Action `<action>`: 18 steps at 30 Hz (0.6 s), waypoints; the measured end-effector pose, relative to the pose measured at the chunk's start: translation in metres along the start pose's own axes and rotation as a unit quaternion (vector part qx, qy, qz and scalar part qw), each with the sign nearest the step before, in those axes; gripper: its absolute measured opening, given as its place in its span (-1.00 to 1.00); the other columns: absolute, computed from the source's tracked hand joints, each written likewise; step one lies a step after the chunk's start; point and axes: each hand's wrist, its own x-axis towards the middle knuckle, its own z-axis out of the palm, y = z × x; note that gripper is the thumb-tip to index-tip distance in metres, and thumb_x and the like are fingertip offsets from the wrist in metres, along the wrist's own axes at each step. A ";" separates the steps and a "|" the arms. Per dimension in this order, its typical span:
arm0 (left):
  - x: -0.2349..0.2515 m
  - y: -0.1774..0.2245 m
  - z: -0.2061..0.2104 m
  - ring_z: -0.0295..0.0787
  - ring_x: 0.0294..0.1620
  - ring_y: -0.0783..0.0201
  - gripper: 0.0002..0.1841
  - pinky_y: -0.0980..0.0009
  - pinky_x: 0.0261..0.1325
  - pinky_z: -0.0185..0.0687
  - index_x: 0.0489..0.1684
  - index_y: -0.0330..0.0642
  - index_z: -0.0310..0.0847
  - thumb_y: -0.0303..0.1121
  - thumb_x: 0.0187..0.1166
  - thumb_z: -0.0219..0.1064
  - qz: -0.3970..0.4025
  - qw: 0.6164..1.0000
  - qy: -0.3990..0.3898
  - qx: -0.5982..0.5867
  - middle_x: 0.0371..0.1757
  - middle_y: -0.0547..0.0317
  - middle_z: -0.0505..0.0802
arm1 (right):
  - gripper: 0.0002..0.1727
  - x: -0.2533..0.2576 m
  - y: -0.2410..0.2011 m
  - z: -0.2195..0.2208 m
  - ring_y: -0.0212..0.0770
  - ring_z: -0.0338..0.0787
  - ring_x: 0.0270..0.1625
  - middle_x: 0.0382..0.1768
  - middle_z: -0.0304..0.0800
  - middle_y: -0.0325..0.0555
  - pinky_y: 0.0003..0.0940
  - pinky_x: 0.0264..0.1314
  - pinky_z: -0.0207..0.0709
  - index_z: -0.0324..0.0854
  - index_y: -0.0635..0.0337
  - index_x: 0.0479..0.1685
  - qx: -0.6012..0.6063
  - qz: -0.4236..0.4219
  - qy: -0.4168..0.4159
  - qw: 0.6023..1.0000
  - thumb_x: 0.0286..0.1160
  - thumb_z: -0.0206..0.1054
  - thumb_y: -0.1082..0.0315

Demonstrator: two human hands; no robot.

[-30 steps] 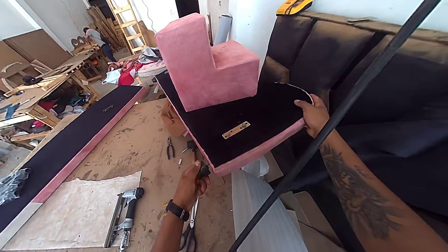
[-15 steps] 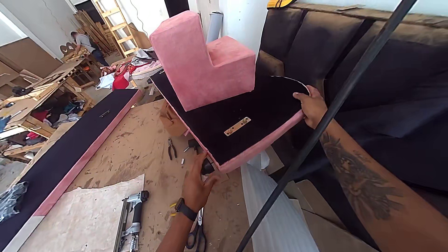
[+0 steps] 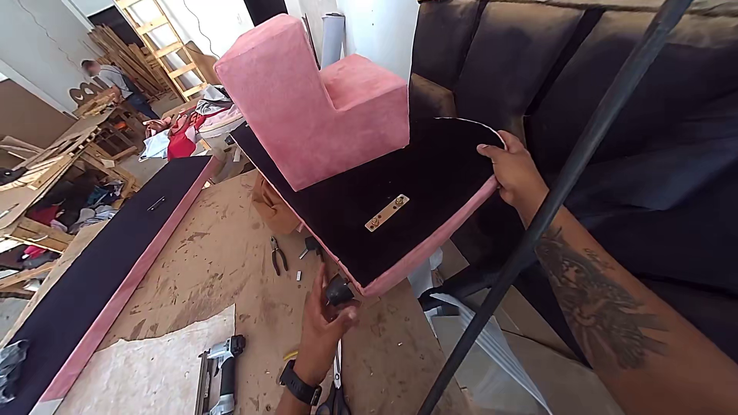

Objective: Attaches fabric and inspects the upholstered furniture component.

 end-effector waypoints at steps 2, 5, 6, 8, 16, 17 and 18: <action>0.002 -0.003 -0.006 0.90 -0.13 -0.09 -0.11 0.12 -0.19 0.89 0.84 -0.24 -0.05 0.29 0.73 0.01 -0.060 0.997 0.004 -0.050 0.24 -0.37 0.78 | -0.16 -0.003 -0.006 -0.001 -0.15 0.49 0.65 0.69 0.42 -0.15 0.11 0.54 0.48 0.21 -0.18 0.81 0.003 0.006 0.003 1.000 0.49 0.45 0.01; 0.005 0.004 -0.003 0.79 -0.57 0.16 -0.34 0.39 -0.53 0.71 0.27 -0.45 0.50 0.03 0.92 -0.31 -0.067 0.994 0.020 -0.082 -0.22 -0.33 0.87 | -0.16 -0.004 -0.004 -0.001 -0.16 0.48 0.66 0.70 0.41 -0.15 0.12 0.54 0.47 0.20 -0.21 0.82 0.004 0.016 0.002 1.000 0.49 0.44 0.01; 0.005 0.007 -0.005 0.84 -0.38 0.12 -0.52 0.31 -0.35 0.80 0.34 -0.43 0.54 -0.15 0.91 -0.07 -0.035 0.998 0.012 -0.060 -0.06 -0.31 0.86 | -0.16 -0.005 -0.003 -0.001 -0.17 0.49 0.64 0.68 0.43 -0.16 0.11 0.53 0.49 0.21 -0.22 0.81 0.007 0.017 0.003 1.000 0.48 0.45 0.00; 0.006 0.014 -0.008 0.77 0.26 -0.18 -0.29 -0.07 0.19 0.87 0.70 -0.34 0.30 -0.39 0.54 0.49 0.028 0.999 -0.020 -0.004 0.47 -0.29 0.64 | -0.17 -0.004 -0.003 -0.002 -0.18 0.51 0.63 0.67 0.45 -0.16 0.10 0.53 0.50 0.23 -0.23 0.80 0.013 0.013 0.005 1.000 0.47 0.45 0.01; 0.008 0.011 -0.006 0.81 -0.57 0.11 -0.37 0.35 -0.54 0.74 0.33 -0.39 0.47 0.10 0.86 -0.12 -0.136 0.988 -0.044 -0.063 -0.26 -0.31 0.87 | -0.17 -0.004 0.003 -0.002 -0.17 0.50 0.64 0.69 0.41 -0.16 0.09 0.54 0.50 0.22 -0.19 0.81 0.018 0.008 0.004 1.000 0.48 0.44 0.05; 0.010 0.010 -0.006 0.80 -0.56 0.12 -0.49 0.35 -0.52 0.74 0.36 -0.37 0.44 -0.02 0.84 0.08 -0.142 0.983 -0.070 -0.089 -0.24 -0.32 0.85 | -0.16 -0.003 0.004 -0.003 -0.17 0.50 0.64 0.69 0.41 -0.16 0.10 0.53 0.51 0.22 -0.20 0.81 0.018 0.010 0.002 1.000 0.47 0.45 0.04; 0.011 0.010 -0.008 0.81 -0.50 0.09 -0.51 0.31 -0.46 0.76 0.45 -0.35 0.37 -0.13 0.77 0.24 -0.147 0.979 -0.089 -0.107 -0.10 -0.36 0.83 | -0.16 -0.002 0.005 -0.005 -0.16 0.52 0.62 0.68 0.42 -0.16 0.11 0.50 0.53 0.21 -0.22 0.81 0.015 0.017 -0.005 1.000 0.46 0.45 0.04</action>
